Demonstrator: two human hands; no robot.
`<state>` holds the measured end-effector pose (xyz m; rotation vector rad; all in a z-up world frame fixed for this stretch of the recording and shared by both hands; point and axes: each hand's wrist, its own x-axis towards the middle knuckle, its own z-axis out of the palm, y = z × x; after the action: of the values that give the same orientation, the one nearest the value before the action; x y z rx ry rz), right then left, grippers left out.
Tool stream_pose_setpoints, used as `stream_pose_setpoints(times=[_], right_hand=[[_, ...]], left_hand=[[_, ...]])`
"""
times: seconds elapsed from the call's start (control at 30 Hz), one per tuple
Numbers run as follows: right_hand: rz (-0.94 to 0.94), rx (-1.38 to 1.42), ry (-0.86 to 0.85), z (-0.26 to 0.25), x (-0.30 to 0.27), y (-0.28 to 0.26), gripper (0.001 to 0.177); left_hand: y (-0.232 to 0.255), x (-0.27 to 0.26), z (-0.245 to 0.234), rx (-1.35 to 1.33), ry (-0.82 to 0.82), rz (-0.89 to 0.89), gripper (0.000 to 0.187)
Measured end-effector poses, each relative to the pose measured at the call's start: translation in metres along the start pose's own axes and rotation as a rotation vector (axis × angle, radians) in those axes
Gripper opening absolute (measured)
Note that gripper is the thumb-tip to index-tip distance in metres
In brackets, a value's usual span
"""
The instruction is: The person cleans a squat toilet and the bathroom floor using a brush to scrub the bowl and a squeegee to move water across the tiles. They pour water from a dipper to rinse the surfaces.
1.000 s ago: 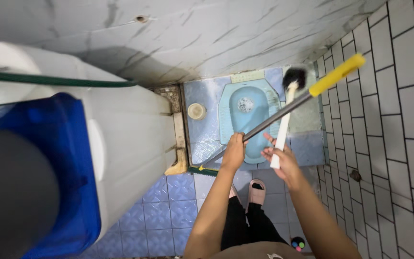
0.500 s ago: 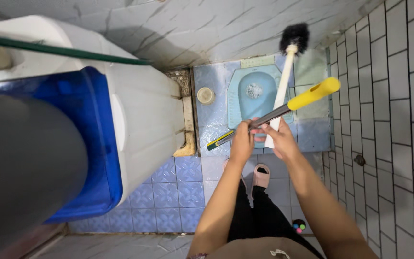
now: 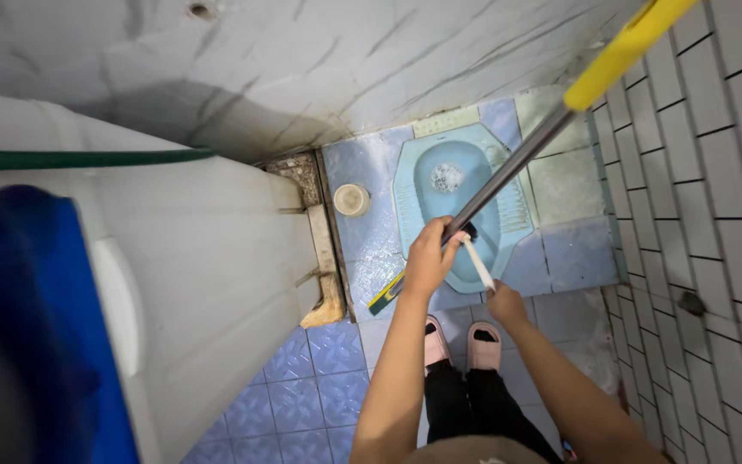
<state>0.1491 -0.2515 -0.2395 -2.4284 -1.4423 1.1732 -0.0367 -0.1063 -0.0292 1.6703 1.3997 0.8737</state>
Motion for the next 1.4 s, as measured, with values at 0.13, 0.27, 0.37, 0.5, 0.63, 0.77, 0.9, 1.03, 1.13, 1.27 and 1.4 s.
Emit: stream_pose_setpoints(times=[0.13, 0.27, 0.37, 0.5, 0.63, 0.77, 0.9, 1.03, 1.13, 1.27, 1.4], right_hand=[[0.116, -0.117, -0.033, 0.056, 0.025, 0.026, 0.043], [0.164, -0.208, -0.166, 0.108, 0.036, 0.041, 0.053], [0.011, -0.178, -0.125, 0.131, 0.073, 0.038, 0.055], [-0.162, -0.107, -0.058, 0.144, 0.192, -0.001, 0.047], [-0.027, 0.192, -0.232, 0.144, 0.242, -0.016, 0.046], [-0.564, 0.126, 0.085, 0.150, 0.146, 0.042, 0.048], [0.046, -0.065, -0.309, 0.128, 0.074, 0.076, 0.058], [-0.411, 0.094, -0.049, 0.142, 0.153, 0.035, 0.052], [0.131, 0.614, -0.369, 0.162, 0.248, -0.019, 0.047], [-0.358, 0.708, -0.297, 0.180, 0.252, -0.019, 0.032], [-0.171, 0.161, -0.025, 0.170, 0.126, 0.033, 0.048]], left_hand=[[-0.067, 0.014, 0.016, 0.043, 0.018, -0.087, 0.034], [-0.108, 0.027, 0.024, 0.037, 0.065, 0.006, 0.033], [-0.116, 0.038, 0.020, 0.032, 0.060, 0.020, 0.033], [-0.122, 0.059, 0.015, -0.052, 0.035, 0.009, 0.031], [-0.130, 0.071, 0.014, -0.119, 0.011, -0.014, 0.031], [-0.137, 0.071, 0.014, -0.150, 0.006, -0.019, 0.031], [-0.138, 0.079, 0.010, -0.203, -0.064, -0.129, 0.034], [-0.133, 0.075, 0.019, -0.266, -0.070, -0.037, 0.033], [-0.135, 0.069, 0.024, -0.343, -0.110, -0.067, 0.031], [-0.139, 0.061, 0.027, -0.379, -0.197, -0.130, 0.029], [-0.125, 0.047, 0.022, -0.342, -0.186, -0.057, 0.033]])
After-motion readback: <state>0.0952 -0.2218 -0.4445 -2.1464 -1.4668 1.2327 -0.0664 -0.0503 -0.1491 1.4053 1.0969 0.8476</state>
